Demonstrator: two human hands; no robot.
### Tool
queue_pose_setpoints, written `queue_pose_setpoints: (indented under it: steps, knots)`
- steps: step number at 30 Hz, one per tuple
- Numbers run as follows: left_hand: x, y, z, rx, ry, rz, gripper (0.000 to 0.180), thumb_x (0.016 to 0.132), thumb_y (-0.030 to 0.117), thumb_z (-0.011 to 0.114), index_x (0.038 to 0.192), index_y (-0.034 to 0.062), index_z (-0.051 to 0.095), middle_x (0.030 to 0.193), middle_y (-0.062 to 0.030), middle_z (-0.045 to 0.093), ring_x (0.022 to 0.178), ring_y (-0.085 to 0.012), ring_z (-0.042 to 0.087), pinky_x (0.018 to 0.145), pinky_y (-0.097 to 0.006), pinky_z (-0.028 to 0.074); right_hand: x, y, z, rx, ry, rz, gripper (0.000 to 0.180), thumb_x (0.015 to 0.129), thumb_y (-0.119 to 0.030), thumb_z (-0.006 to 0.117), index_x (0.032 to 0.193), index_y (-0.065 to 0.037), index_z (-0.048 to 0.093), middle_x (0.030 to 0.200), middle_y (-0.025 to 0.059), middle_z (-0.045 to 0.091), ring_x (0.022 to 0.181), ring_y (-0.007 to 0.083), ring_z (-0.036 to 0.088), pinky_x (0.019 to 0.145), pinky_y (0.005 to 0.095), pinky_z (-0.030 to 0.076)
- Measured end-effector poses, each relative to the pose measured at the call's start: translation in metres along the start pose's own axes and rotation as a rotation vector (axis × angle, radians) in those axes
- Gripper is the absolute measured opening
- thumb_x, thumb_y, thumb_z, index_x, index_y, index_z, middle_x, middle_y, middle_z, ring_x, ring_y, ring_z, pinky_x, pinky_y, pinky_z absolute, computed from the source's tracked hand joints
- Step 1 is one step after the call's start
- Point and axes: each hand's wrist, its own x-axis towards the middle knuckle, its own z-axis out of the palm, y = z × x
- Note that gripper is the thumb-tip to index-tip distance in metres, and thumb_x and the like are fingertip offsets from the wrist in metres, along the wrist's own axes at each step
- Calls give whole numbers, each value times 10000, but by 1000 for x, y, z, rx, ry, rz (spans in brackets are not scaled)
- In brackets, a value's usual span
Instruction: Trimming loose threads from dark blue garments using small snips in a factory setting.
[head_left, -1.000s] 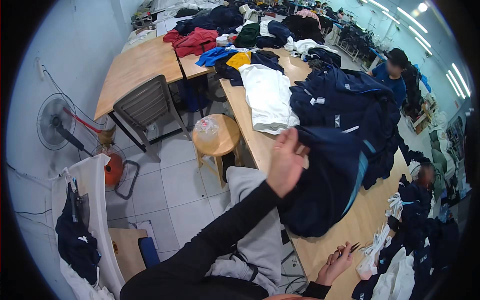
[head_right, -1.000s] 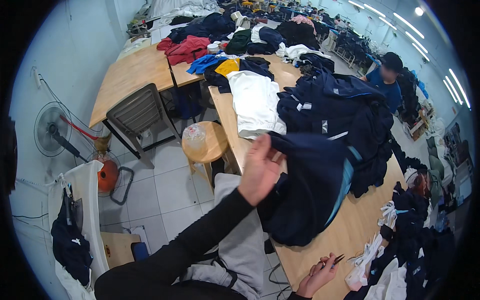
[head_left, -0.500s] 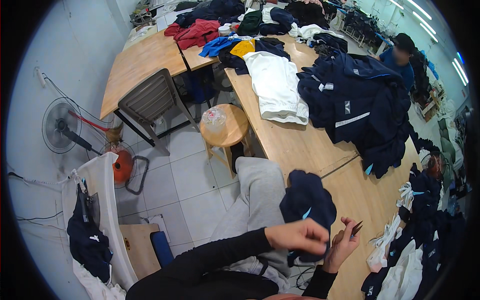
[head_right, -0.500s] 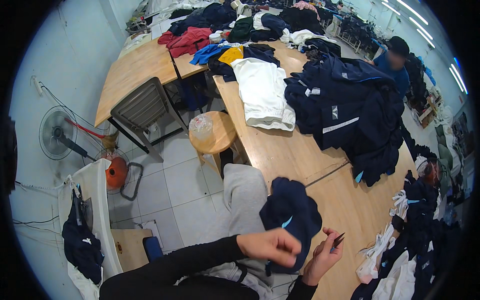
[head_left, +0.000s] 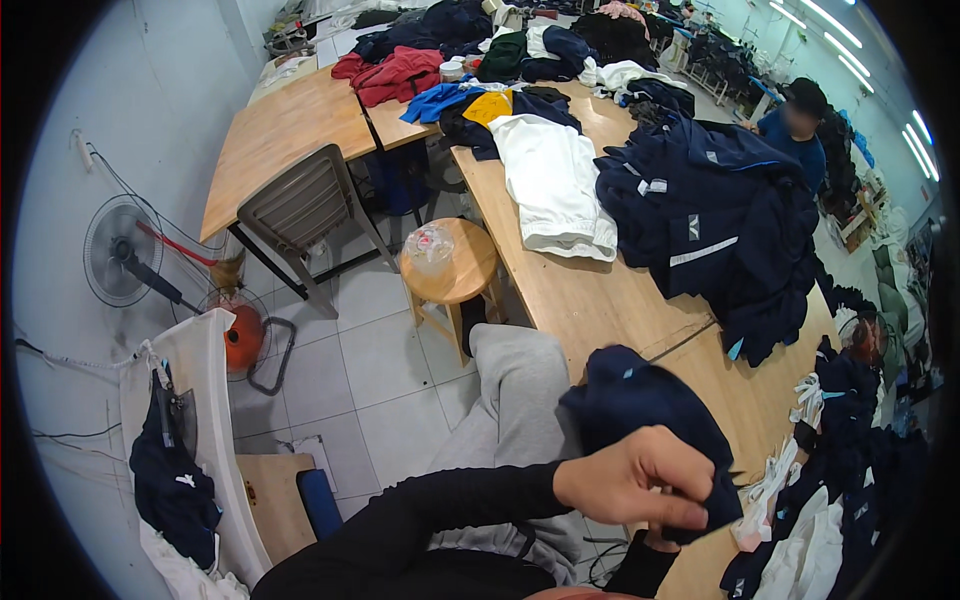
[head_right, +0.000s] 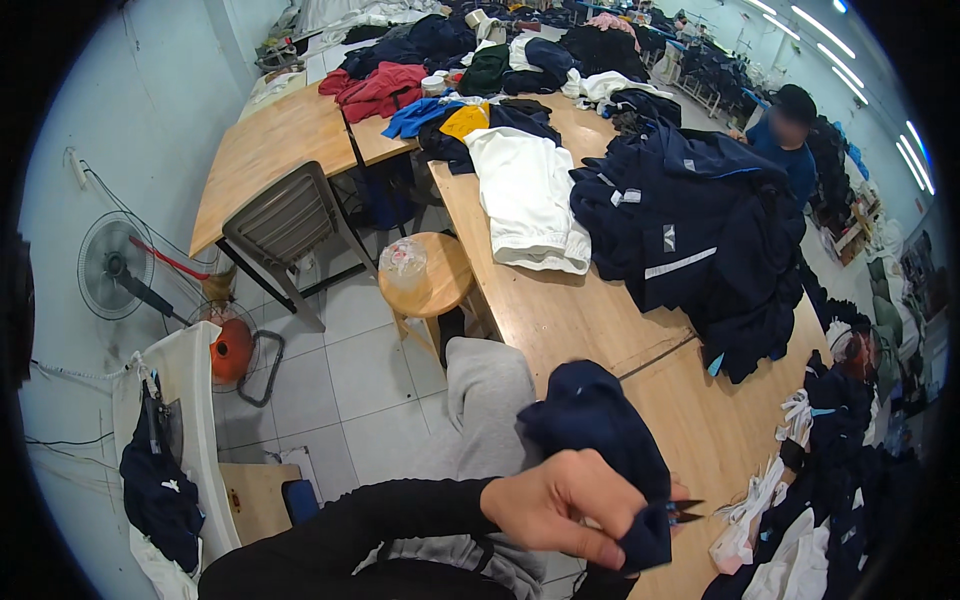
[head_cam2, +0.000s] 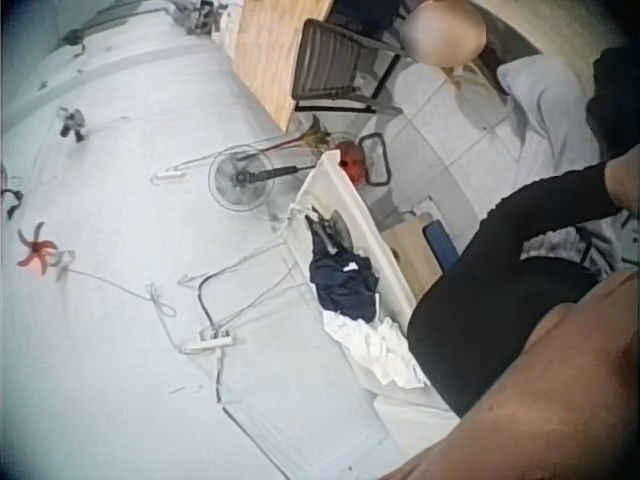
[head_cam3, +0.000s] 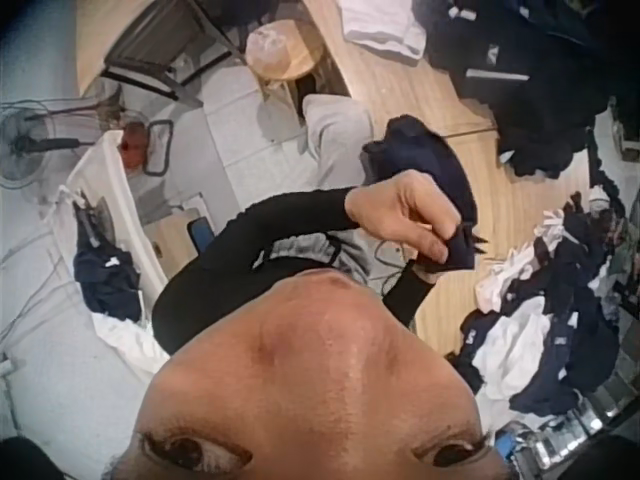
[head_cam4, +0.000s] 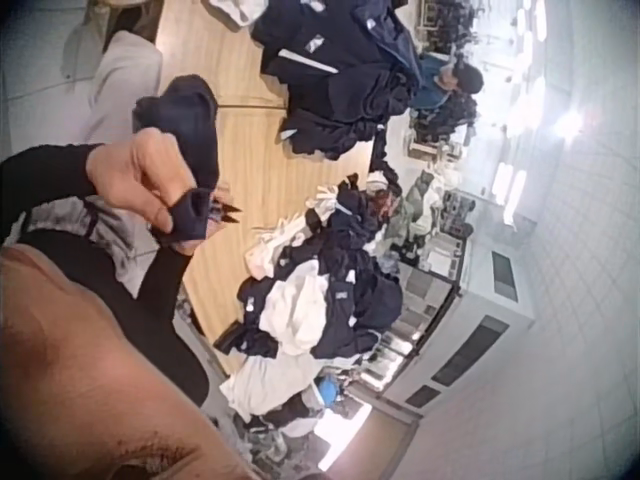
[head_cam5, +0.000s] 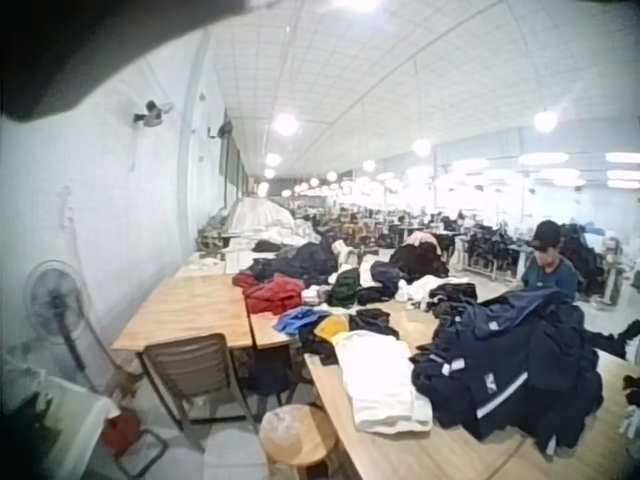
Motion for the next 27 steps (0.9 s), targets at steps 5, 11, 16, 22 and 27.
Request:
queue_pose_setpoints:
  steps: [5,11,16,22,27]
  knots:
    - [-38,-63,-23,15,536,-379,206,1080,169,697,1055,-36,708,881,67,602,839,-8,501,704,-223,434,7,-195,-94,1322,232,33,143,1069,-124,677,1129,-15,606,967,58,602,555,38,410,521,201,330]
    - [-75,-86,-1,-94,632,-425,141,1098,138,664,1086,0,689,956,86,567,862,-4,480,731,-209,409,1,-190,-68,1213,-135,172,360,1124,-288,619,1356,-13,622,1181,71,704,573,-1,447,502,191,306]
    - [-53,-55,9,-72,257,-277,155,1092,85,636,984,3,561,1036,-18,405,906,-93,442,773,-248,380,2,-150,-34,1586,-124,210,475,1140,-466,475,1362,-68,610,1203,26,677,1037,163,671,888,326,554]
    - [-66,-64,-5,-224,610,-362,92,1113,148,636,1106,60,662,1407,8,572,1132,-56,597,935,-249,489,10,-177,-86,1425,-39,170,304,932,-93,677,1229,-29,667,893,0,650,578,50,527,482,216,373]
    - [-96,-88,-19,-598,976,-231,136,1116,163,635,1209,105,715,1191,7,727,1114,-104,686,974,-297,567,4,-175,-87,937,-221,373,92,973,-43,651,995,-12,735,658,-70,503,464,15,382,431,215,244]
